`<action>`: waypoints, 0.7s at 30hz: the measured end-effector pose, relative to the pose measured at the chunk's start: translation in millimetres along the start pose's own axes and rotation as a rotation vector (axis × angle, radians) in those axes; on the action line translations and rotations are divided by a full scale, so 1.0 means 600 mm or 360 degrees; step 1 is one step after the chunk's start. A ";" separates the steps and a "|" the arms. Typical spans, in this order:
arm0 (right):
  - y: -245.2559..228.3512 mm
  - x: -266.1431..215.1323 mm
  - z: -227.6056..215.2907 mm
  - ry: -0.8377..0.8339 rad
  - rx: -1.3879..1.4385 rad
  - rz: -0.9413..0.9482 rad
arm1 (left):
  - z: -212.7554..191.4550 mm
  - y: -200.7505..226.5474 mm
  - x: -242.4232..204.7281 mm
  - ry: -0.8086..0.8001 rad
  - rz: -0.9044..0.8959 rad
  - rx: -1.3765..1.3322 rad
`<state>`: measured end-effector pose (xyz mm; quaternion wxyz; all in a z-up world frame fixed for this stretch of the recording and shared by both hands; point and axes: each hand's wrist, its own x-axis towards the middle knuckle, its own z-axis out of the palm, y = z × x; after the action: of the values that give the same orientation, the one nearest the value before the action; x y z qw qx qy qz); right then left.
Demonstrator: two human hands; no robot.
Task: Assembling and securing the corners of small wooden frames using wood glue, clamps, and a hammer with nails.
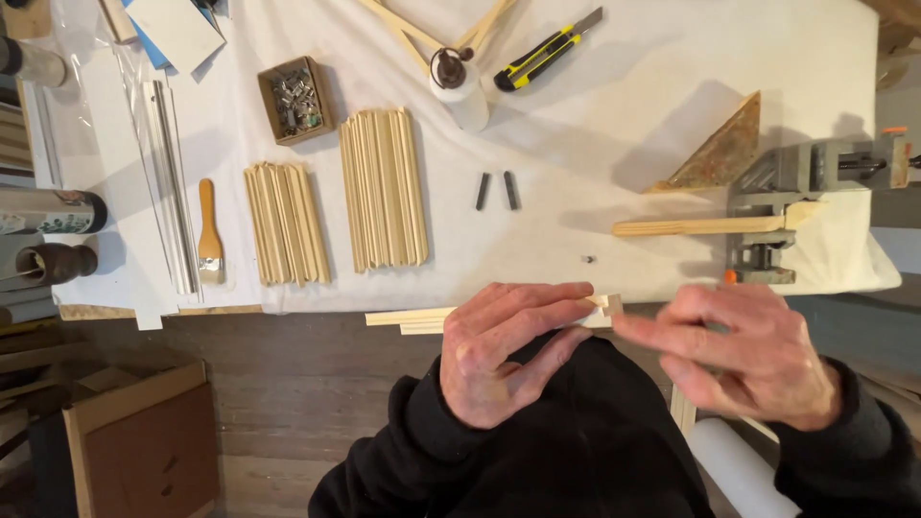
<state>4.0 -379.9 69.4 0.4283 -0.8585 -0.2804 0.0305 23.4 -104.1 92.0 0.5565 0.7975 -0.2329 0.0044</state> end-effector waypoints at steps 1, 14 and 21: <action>0.004 -0.012 -0.005 0.0002 0.0030 -0.0008 | 0.004 0.005 0.001 -0.0010 0.0005 -0.0012; 0.000 -0.028 -0.038 0.0114 0.0035 -0.0033 | 0.055 0.048 -0.010 0.0030 0.0023 0.0029; -0.014 -0.027 -0.050 0.0059 -0.0009 0.0008 | 0.069 0.057 -0.021 0.0075 0.0024 0.0021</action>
<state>-4.4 -405.7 91.4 0.4310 -0.8608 -0.2704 0.0148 -11.3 -145.5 103.1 0.5565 0.7991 -0.2257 0.0290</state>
